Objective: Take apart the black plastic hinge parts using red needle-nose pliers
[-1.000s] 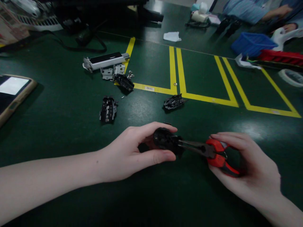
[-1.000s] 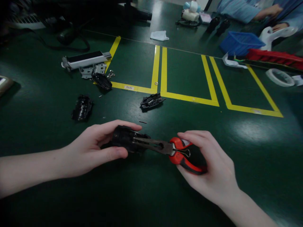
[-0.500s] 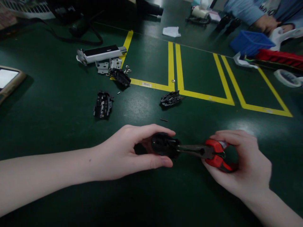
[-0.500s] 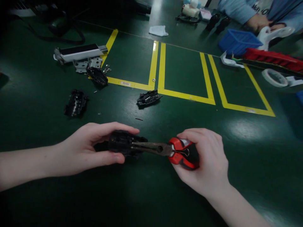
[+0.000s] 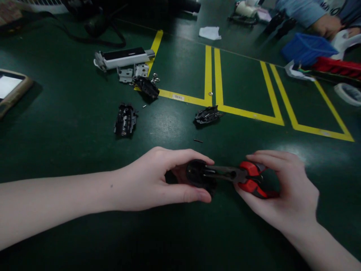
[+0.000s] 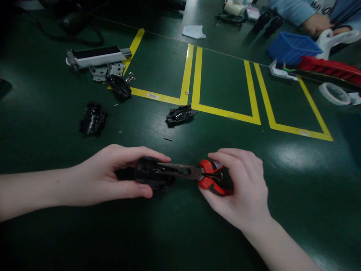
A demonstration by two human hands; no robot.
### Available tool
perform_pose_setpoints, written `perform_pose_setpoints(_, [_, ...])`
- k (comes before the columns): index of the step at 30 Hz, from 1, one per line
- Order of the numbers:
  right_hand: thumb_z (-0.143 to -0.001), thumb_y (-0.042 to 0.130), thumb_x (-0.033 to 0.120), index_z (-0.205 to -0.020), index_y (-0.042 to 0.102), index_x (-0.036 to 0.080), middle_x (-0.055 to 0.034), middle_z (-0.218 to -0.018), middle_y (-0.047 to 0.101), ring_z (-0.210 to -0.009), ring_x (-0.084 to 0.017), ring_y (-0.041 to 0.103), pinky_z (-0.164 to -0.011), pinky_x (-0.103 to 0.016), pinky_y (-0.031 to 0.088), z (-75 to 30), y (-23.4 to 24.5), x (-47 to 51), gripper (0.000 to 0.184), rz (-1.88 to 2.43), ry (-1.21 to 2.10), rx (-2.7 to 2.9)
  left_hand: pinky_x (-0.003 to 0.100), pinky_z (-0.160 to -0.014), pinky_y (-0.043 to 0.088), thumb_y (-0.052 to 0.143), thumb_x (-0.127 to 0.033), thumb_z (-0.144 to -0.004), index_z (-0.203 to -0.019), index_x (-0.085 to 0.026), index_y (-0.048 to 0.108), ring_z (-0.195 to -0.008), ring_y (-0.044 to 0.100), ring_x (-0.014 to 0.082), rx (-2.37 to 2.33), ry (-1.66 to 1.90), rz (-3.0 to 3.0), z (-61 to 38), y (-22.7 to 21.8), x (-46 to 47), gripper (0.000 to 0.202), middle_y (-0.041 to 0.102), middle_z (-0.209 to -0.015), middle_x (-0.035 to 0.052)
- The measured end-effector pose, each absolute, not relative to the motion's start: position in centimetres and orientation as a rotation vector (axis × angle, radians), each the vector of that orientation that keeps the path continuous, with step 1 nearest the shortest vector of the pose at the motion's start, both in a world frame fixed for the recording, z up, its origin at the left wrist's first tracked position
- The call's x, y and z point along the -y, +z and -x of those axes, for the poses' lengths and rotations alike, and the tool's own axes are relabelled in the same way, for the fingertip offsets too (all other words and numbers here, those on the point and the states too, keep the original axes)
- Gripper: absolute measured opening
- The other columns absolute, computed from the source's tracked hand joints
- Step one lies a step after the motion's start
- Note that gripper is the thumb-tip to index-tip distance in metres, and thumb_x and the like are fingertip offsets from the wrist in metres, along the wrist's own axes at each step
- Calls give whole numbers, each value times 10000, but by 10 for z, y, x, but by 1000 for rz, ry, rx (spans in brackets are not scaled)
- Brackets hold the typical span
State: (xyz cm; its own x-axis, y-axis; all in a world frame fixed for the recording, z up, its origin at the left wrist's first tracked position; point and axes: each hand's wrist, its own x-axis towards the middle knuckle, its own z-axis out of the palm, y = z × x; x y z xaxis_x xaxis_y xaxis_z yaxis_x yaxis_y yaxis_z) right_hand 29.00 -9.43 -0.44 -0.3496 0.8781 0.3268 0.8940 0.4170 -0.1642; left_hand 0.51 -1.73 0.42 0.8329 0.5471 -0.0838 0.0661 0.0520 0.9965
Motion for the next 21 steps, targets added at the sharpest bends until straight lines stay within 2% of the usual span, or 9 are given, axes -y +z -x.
perform_pose_setpoints(3, [-856, 644, 326, -1371, 476, 359, -112, -1157, 656, -1048, -381, 655, -871, -557, 500, -291, -7, 95, 543, 1540, -44, 2296, 180, -750, 559, 735, -208, -922, -1284, -212, 656, -857, 736, 103, -519, 381, -1475, -5, 5, 18, 371, 783, -1011, -28])
perform_pose_setpoints(6, [-869, 641, 330, -1375, 460, 407, -98, -1166, 649, -1068, -381, 649, -900, -579, 493, -292, -7, 94, 544, 1571, -21, 2270, 235, -807, 581, 742, -245, -919, -1269, -197, 668, -924, 740, 148, -557, 383, -1438, -5, 5, 19, 361, 781, -1054, 8])
perform_pose_setpoints(10, [-854, 693, 329, -1289, 521, 345, -91, -1161, 650, -1069, -346, 654, -889, -535, 518, -292, -3, 94, 467, 1605, 22, 2256, 289, -855, 593, 743, -288, -921, -1310, -185, 638, -1013, 729, 189, -567, 402, -1408, -4, 2, 20, 416, 757, -1174, 63])
perform_pose_setpoints(13, [-863, 704, 336, -1225, 555, 304, -88, -1143, 658, -1067, -313, 651, -892, -495, 521, -292, -2, 93, 393, 1646, 69, 2173, 291, -866, 591, 741, -276, -924, -1318, -188, 622, -952, 727, 159, -560, 427, -1317, -4, 0, 19, 421, 753, -1146, 59])
perform_pose_setpoints(17, [-856, 712, 388, -1171, 598, 277, -78, -1121, 680, -1033, -295, 661, -875, -481, 526, -294, -6, 89, 353, 1654, 150, 2049, 292, -821, 603, 764, -288, -906, -1215, -156, 654, -881, 736, 149, -529, 488, -1120, -6, -3, 18, 353, 737, -1125, 68])
perform_pose_setpoints(19, [-839, 717, 432, -1150, 616, 260, -85, -1113, 692, -1040, -310, 657, -889, -501, 516, -296, -8, 86, 370, 1628, 174, 2002, 284, -770, 604, 813, -342, -859, -1159, -134, 676, -802, 742, 151, -558, 558, -1043, -8, -6, 18, 390, 740, -1060, 70])
perform_pose_setpoints(21, [-828, 721, 438, -1131, 630, 252, -84, -1088, 702, -1038, -318, 659, -875, -499, 514, -297, -10, 83, 367, 1619, 176, 1982, 286, -758, 603, 819, -439, -839, -1156, -139, 656, -801, 755, 166, -578, 573, -1072, -10, -9, 19, 466, 735, -1045, 68])
